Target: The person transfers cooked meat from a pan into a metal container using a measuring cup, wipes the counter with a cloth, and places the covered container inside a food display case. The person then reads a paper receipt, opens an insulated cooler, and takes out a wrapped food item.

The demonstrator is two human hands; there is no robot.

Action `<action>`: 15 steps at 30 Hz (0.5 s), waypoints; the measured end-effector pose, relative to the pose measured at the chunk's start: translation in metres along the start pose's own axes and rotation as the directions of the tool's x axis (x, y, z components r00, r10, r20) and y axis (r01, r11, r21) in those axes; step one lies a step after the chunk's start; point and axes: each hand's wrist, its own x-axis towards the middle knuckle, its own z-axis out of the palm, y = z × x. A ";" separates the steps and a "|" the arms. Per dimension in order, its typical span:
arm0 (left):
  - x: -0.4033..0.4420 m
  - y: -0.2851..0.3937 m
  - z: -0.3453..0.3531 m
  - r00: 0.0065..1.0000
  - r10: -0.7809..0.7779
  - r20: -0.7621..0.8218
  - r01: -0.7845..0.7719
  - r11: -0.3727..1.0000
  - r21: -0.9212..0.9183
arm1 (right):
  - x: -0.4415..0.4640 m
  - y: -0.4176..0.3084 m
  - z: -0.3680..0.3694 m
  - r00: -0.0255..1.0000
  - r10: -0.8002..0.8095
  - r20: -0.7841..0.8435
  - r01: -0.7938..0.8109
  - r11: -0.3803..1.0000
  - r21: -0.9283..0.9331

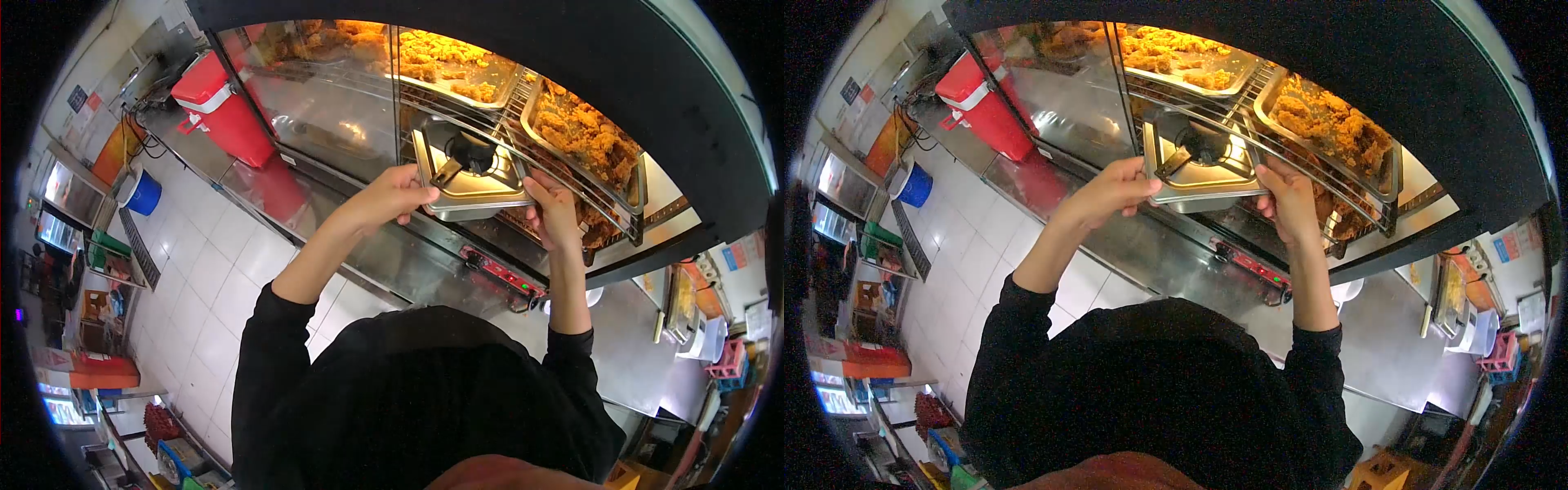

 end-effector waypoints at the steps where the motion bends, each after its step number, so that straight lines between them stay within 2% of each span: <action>1: 0.005 0.002 -0.001 1.000 0.001 -0.013 -0.001 1.000 -0.025 | 0.003 0.004 0.001 1.000 -0.010 -0.029 0.011 0.999 0.034; 5: 0.016 -0.007 -0.017 0.996 -0.014 -0.085 0.003 0.992 -0.127 | 0.017 0.019 0.019 0.989 -0.055 -0.139 0.076 0.986 0.148; 8: 0.025 -0.024 -0.011 0.945 -0.035 -0.325 -0.068 0.952 -0.299 | 0.032 0.031 0.031 0.985 -0.049 -0.167 0.085 0.973 0.213; 9: 0.025 -0.027 -0.010 0.944 0.010 -0.329 -0.127 0.933 -0.335 | 0.036 0.033 0.034 0.982 -0.075 -0.174 0.112 0.971 0.214; 12: 0.031 -0.034 0.015 0.839 0.191 -0.510 -0.458 0.754 -0.472 | 0.047 0.036 0.046 0.962 -0.095 -0.254 0.155 0.961 0.229; 13: 0.033 -0.049 0.024 0.813 0.208 -0.543 -0.452 0.814 -0.366 | 0.053 0.041 0.045 0.962 -0.113 -0.248 0.171 0.959 0.225; 14: 0.034 -0.060 0.041 0.736 0.334 -0.589 -0.503 0.852 -0.146 | 0.057 0.040 0.048 0.959 -0.104 -0.262 0.172 0.953 0.251; 15: 0.035 -0.068 0.053 0.710 0.467 -0.526 -0.457 0.875 0.160 | 0.058 0.041 0.054 0.956 -0.092 -0.278 0.172 0.946 0.276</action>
